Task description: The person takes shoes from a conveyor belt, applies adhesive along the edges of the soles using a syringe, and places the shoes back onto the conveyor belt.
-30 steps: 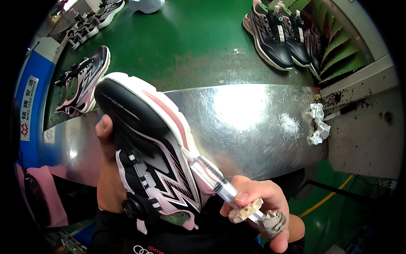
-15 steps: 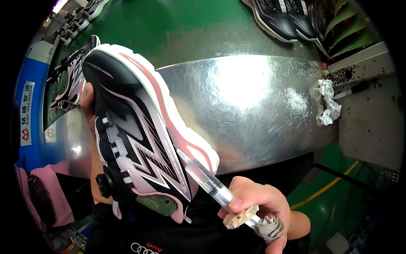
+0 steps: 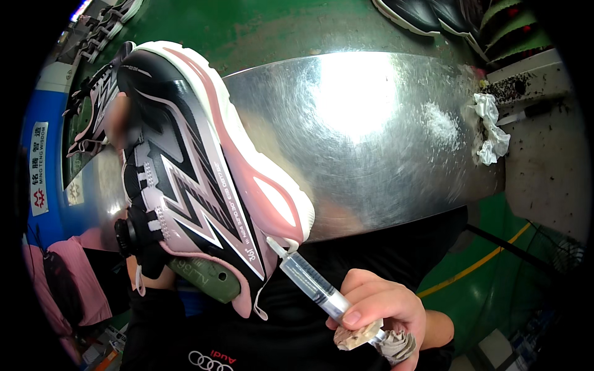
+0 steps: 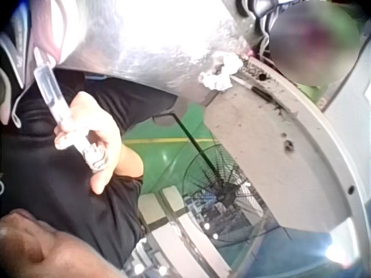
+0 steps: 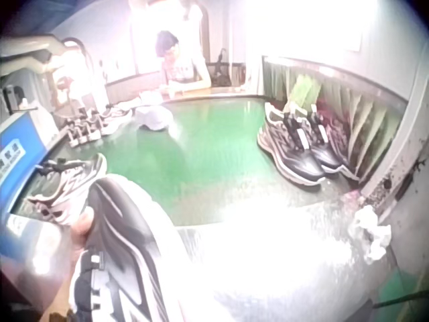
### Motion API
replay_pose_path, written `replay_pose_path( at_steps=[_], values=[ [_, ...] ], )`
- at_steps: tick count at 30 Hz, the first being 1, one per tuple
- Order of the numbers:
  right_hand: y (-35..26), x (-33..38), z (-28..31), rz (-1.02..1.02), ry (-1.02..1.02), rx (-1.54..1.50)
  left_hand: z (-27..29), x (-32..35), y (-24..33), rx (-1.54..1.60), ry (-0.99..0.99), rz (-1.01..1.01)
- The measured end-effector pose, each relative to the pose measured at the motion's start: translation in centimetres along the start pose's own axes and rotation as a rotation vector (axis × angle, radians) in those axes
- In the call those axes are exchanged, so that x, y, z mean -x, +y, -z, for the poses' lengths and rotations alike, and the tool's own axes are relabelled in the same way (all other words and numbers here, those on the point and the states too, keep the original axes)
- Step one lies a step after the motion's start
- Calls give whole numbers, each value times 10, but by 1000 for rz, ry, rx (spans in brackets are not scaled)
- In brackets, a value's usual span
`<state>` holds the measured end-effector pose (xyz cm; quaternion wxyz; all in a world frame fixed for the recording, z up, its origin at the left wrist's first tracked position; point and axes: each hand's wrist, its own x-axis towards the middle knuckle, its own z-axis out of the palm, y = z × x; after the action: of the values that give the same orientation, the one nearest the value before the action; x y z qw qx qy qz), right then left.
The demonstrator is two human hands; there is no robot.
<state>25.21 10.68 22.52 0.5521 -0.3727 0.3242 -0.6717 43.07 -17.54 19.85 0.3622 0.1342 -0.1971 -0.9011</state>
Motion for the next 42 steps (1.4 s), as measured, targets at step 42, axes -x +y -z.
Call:
replay_pose_path(
  at_steps=[42],
  values=[
    [35, 11, 38, 129, 19, 48, 9, 64, 25, -377, 364, 134]
  ],
)
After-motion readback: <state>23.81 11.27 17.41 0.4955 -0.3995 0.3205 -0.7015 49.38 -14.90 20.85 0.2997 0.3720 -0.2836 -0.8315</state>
